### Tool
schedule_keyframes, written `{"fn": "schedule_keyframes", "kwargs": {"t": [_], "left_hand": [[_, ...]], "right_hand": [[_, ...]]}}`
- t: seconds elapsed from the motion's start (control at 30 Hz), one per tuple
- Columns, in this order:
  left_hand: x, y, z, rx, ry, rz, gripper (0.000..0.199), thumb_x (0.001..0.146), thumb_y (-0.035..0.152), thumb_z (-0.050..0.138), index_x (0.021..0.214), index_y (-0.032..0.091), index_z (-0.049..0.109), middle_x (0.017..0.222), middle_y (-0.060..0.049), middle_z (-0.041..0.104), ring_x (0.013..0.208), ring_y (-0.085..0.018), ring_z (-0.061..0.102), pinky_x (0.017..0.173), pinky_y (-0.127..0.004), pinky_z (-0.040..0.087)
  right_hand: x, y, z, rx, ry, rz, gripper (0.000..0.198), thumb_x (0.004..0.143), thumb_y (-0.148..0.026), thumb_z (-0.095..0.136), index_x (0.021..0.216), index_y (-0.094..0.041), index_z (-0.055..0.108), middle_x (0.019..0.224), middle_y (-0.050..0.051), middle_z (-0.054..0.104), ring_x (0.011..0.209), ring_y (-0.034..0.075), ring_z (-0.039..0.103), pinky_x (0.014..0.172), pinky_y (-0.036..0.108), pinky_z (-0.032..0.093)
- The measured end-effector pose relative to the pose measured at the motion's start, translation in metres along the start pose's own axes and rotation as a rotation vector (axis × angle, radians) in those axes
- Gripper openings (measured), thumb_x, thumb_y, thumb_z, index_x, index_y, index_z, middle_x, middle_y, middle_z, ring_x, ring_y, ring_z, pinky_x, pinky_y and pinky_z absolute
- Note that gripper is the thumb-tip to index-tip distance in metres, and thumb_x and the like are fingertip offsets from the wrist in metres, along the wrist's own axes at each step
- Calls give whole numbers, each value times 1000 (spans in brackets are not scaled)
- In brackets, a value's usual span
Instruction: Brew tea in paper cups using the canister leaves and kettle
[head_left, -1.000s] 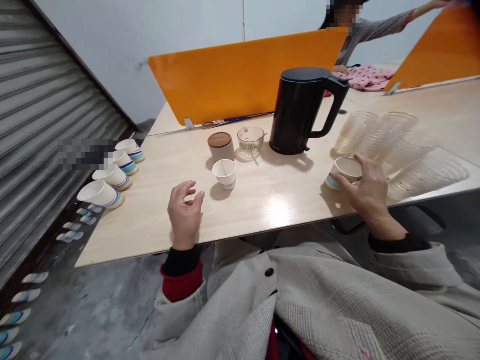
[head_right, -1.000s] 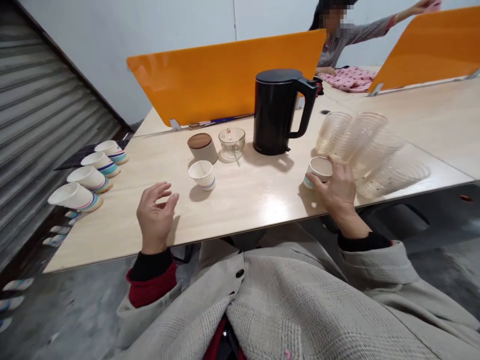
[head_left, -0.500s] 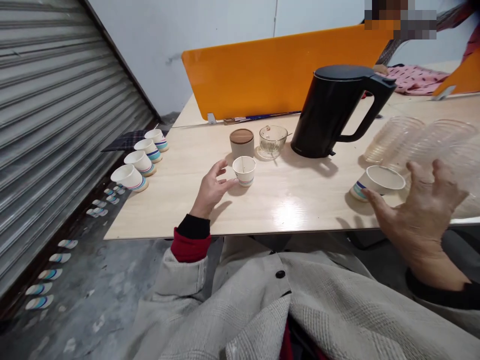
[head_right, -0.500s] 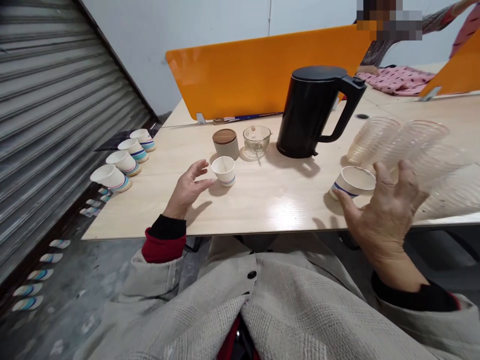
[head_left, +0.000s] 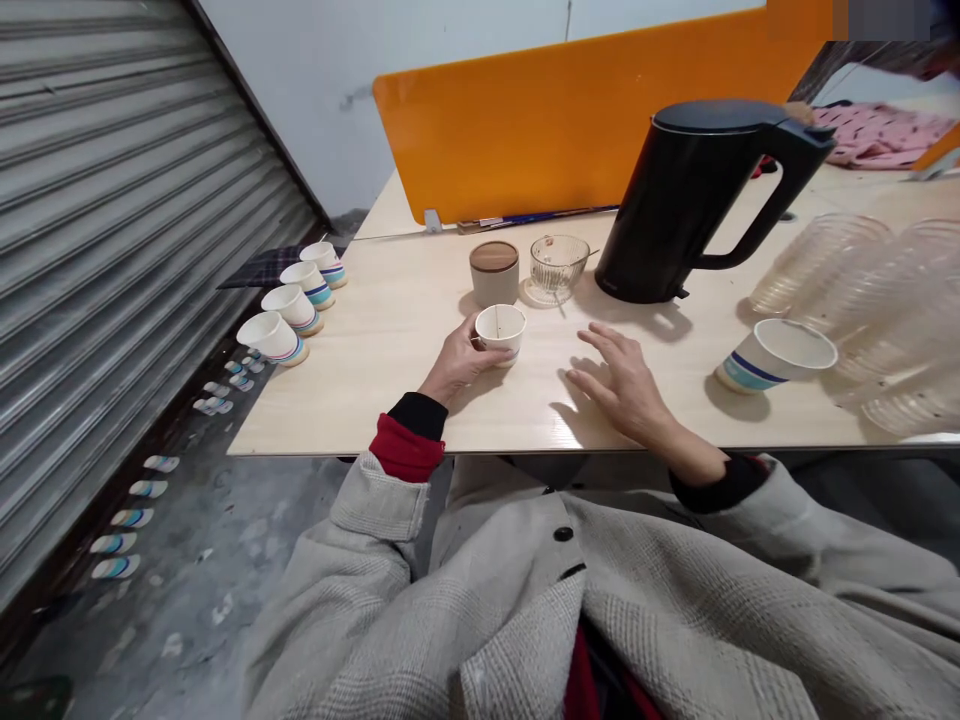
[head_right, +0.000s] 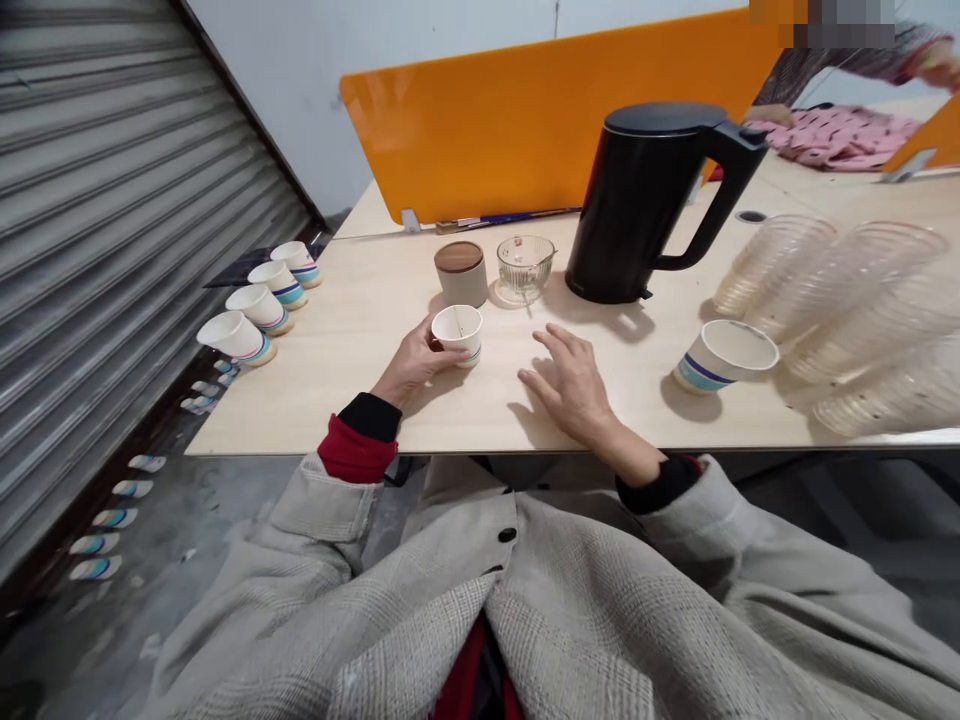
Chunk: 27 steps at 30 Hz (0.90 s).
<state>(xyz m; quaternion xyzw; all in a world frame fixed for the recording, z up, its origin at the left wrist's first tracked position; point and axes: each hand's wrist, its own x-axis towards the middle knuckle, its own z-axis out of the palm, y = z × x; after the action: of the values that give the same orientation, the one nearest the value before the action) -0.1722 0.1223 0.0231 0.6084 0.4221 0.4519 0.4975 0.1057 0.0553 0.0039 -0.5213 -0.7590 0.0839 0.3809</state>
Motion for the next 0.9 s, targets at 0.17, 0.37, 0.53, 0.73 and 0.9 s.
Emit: {"fn": "schedule_keyframes", "kwargs": {"t": [0.17,0.37,0.53,0.73,0.9], "left_hand": [[-8,-3,5,-3,-6,54,83,67,37,94,140,16,62,143,-17,71,135,-33,66,117,-49,52],[-16,0,10,-46,-31,36,89,68,36,94,148,17,57,146,-18,70,134,-32,68,117,-49,53],[-22,-1,-14,99,1,68,92,75,30,85,159,18,49,168,-18,52,156,-34,50,131,-51,39],[-37,-17,-24,696,235,-67,75,96,26,58,168,16,41,179,-18,37,168,-35,32,139,-57,25],[-46,-17,-2,1038,76,-107,66,109,42,43,167,10,41,181,-22,28,172,-42,18,138,-67,9]], "right_hand": [[28,-3,25,-7,-155,6,66,101,-55,59,156,-19,57,161,21,56,151,42,49,126,67,40],[42,-15,46,-162,-282,38,72,100,-42,53,163,-8,45,167,25,49,153,42,46,127,62,40],[35,-20,53,-211,-281,8,68,105,-36,41,164,-2,41,171,26,43,158,40,41,130,59,37],[33,-24,62,-307,-319,40,72,108,-41,35,167,-2,35,175,27,37,164,42,34,133,66,28],[36,-27,64,-351,-419,58,75,108,-48,34,168,-2,37,177,27,32,167,43,27,134,68,22]]}}
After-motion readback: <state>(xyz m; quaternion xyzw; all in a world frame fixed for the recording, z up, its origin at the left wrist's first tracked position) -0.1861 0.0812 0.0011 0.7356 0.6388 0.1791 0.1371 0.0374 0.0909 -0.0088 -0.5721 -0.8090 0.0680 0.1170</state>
